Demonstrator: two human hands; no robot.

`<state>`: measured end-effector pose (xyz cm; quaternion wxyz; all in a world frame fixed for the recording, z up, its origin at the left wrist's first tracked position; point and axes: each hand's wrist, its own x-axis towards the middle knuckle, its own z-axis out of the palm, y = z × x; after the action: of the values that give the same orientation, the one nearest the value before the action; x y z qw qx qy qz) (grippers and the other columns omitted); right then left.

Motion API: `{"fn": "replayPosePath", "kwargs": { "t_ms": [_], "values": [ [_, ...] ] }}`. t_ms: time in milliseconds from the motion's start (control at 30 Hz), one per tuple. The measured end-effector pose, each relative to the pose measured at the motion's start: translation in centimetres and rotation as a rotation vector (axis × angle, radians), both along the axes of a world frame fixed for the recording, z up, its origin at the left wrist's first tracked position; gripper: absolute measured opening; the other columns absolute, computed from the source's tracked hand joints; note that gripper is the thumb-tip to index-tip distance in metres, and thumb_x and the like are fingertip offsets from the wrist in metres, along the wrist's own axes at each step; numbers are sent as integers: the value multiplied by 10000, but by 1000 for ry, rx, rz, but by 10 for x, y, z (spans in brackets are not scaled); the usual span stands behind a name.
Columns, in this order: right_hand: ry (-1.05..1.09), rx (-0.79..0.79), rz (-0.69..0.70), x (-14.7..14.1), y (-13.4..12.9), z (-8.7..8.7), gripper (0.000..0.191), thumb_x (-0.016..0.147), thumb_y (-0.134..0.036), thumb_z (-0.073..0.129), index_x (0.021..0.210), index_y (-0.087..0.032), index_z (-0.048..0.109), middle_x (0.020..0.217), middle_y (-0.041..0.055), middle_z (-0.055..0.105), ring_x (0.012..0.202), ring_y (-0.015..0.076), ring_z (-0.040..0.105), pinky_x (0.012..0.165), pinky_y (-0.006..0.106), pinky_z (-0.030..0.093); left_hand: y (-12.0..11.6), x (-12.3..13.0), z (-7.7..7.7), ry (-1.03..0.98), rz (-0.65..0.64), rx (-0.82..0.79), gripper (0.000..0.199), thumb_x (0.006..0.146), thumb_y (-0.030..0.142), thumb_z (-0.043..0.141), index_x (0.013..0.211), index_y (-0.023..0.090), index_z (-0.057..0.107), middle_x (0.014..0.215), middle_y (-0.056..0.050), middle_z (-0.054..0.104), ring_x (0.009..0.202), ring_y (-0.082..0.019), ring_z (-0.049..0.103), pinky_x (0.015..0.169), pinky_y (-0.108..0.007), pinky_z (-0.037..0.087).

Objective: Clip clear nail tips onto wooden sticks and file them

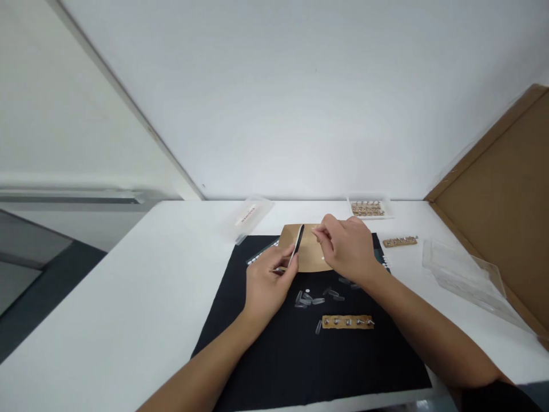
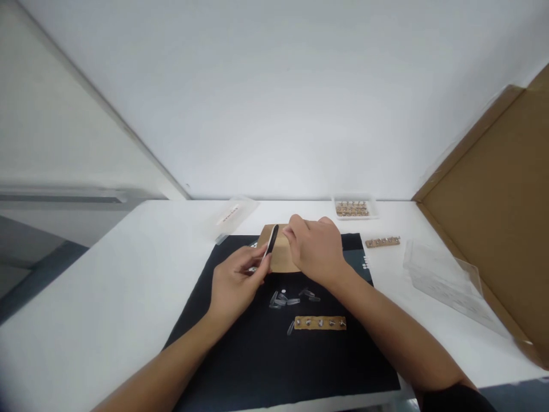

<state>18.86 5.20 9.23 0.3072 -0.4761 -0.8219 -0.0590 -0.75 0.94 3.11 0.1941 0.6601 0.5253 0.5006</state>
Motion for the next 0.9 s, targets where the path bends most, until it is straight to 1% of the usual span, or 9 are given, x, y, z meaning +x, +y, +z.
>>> {"fn": "replayPosePath", "kwargs": {
  "t_ms": [133,300,400,500,700,900],
  "values": [
    [147,-79,33,9,2,7,133,1052,-290,558,936,-226,573,787,-24,769,668,163,662,735,327,344,3,-2,-1,-41,26,-18,228,951,329,692,1106,213,811,849,-21,722,640,-120,667,528,-203,557],
    [209,-85,57,15,3,10,105,1041,-292,584,957,-230,571,833,-24,789,707,169,684,750,326,377,3,-2,-1,-203,10,-104,303,930,394,721,1159,211,798,879,-34,710,681,-157,710,480,-211,567],
    [190,-101,74,14,3,9,123,1045,-304,570,949,-228,571,846,-11,794,706,171,685,752,329,372,2,0,1,-267,-15,-142,330,925,407,734,1178,204,790,868,-31,693,664,-158,707,463,-220,583],
    [155,-105,93,12,3,7,129,1046,-303,557,943,-227,567,831,-14,787,687,166,674,750,327,362,2,2,3,-308,-47,-138,334,919,399,749,1180,193,785,863,-31,686,654,-157,706,455,-225,594],
    [97,-93,113,9,3,3,123,1051,-289,546,948,-224,564,792,-23,765,668,157,650,758,318,356,3,2,-1,-390,-115,-153,324,906,370,776,1169,181,779,893,-47,735,653,-173,735,435,-236,602],
    [66,-95,148,6,3,-2,133,1060,-292,561,950,-217,569,788,-25,757,668,158,640,760,316,346,1,3,-3,-394,-165,-136,305,919,347,768,1190,208,781,933,-41,743,663,-164,747,432,-224,599]
  ]
}}
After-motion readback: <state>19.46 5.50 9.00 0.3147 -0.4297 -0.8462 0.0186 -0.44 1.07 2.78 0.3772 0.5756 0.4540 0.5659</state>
